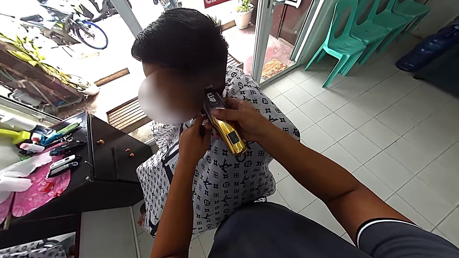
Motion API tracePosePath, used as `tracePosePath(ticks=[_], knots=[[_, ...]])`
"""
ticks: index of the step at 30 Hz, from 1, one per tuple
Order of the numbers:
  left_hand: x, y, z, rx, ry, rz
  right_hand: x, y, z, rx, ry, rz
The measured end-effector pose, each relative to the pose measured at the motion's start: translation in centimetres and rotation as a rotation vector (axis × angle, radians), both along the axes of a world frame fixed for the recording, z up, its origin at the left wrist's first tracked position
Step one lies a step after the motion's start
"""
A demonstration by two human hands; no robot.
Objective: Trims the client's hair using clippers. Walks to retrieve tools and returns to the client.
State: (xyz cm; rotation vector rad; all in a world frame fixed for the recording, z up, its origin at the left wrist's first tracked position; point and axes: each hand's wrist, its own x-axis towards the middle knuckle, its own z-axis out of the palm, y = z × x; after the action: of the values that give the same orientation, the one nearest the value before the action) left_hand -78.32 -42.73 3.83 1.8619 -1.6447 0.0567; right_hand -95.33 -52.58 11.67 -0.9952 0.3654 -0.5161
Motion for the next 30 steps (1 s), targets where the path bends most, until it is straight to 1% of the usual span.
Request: tracePosePath(ticks=[2, 5, 9, 13, 16, 17, 20, 24, 27, 30], knots=[[0.1, -0.1, -0.1, -0.01, -0.005, -0.004, -0.1, -0.2, 0.0, 0.027, -0.013, 0.01], [0.0, -0.1, -0.1, -0.003, 0.022, -0.014, -0.2, -0.3, 0.1, -0.022, -0.049, -0.008], [0.0, -0.2, 0.0, 0.01, 0.018, -0.001, -0.4, -0.4, 0.2, 0.085, -0.021, 0.025], [0.0, 0.0, -0.1, 0.007, 0.029, -0.012, -0.3, -0.4, 0.1, -0.022, -0.077, -0.008], [0.0, -0.1, -0.1, 0.002, 0.019, -0.007, -0.4, -0.1, 0.4, 0.023, 0.001, 0.017], [0.1, -0.1, -0.2, 0.002, 0.019, -0.007, -0.3, -0.1, 0.3, 0.005, 0.013, 0.011], [0.0, 0.0, -0.1, 0.028, 0.04, -0.007, 0.1, 0.0, 0.0, -0.142, 0.013, -0.051], [0.1, -0.1, -0.2, 0.013, 0.029, -0.005, 0.4, 0.4, 0.1, -0.113, 0.081, -0.053], [0.1, 0.0, -0.3, 0.023, 0.037, -0.011, 0.8, 0.7, -0.2, -0.207, 0.068, -0.109], [0.2, -0.1, -0.5, 0.022, 0.043, -0.004, 1.0, 1.1, 0.0, -0.137, 0.103, -0.081]])
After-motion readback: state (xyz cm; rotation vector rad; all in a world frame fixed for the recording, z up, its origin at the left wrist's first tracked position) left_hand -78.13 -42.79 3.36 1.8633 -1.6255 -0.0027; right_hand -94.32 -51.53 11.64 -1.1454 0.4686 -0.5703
